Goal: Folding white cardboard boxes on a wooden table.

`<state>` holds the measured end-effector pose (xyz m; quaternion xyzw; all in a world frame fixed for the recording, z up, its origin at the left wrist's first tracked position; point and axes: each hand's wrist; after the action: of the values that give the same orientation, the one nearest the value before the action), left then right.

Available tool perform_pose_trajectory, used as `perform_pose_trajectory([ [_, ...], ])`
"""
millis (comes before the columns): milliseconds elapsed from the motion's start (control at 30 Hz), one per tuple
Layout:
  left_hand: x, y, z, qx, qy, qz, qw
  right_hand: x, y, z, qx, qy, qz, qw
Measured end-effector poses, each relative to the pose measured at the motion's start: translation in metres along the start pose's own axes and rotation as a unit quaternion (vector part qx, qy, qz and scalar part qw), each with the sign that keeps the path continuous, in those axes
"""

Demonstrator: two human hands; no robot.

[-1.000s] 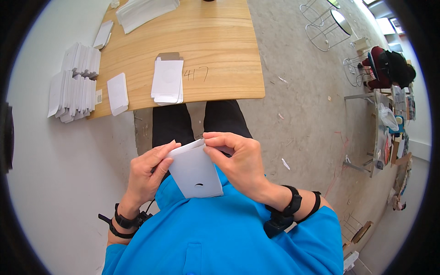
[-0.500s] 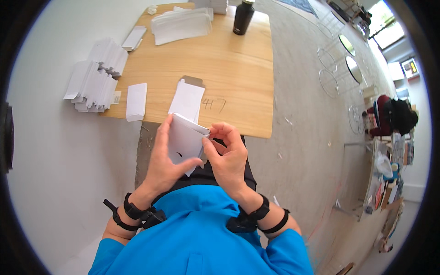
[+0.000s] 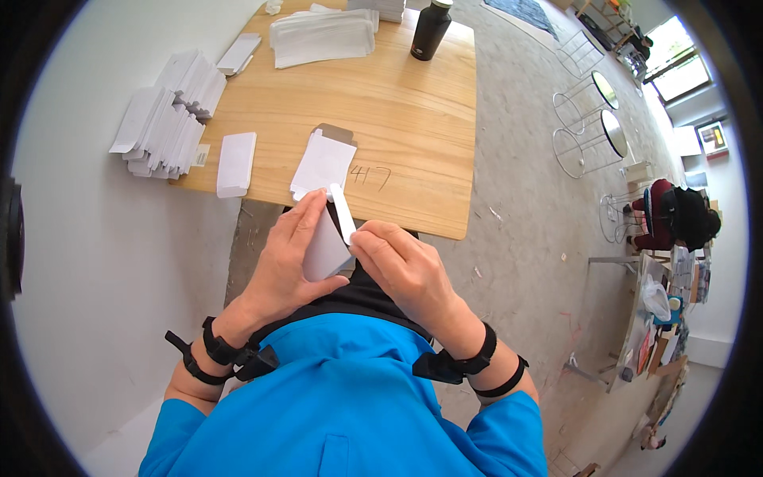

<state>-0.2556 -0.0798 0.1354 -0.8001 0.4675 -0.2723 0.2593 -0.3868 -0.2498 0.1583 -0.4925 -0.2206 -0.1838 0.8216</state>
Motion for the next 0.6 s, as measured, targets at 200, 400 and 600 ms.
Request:
perform_pose_trajectory([
  [200, -0.005, 0.002, 0.002, -0.002, -0.016, -0.024, 1.000, -0.008, 0.005, -0.002, -0.027, -0.025, 0.001, 0.999],
  [400, -0.007, 0.009, 0.002, 0.006, -0.017, -0.030, 0.999, -0.010, 0.001, 0.002, -0.019, -0.004, 0.062, 0.998],
  [600, -0.013, 0.031, 0.002, 0.034, -0.022, -0.096, 0.995, -0.014, 0.012, 0.014, 0.012, 0.041, 0.025, 0.999],
])
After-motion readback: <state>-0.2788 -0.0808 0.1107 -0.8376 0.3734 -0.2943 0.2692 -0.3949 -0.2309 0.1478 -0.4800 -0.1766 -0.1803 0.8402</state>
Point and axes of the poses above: each hand's wrist, its own x-axis towards the middle knuckle, its own y-axis out of the palm, z = x × y, and after that the axes turned 4 degrees about -x, right-handed
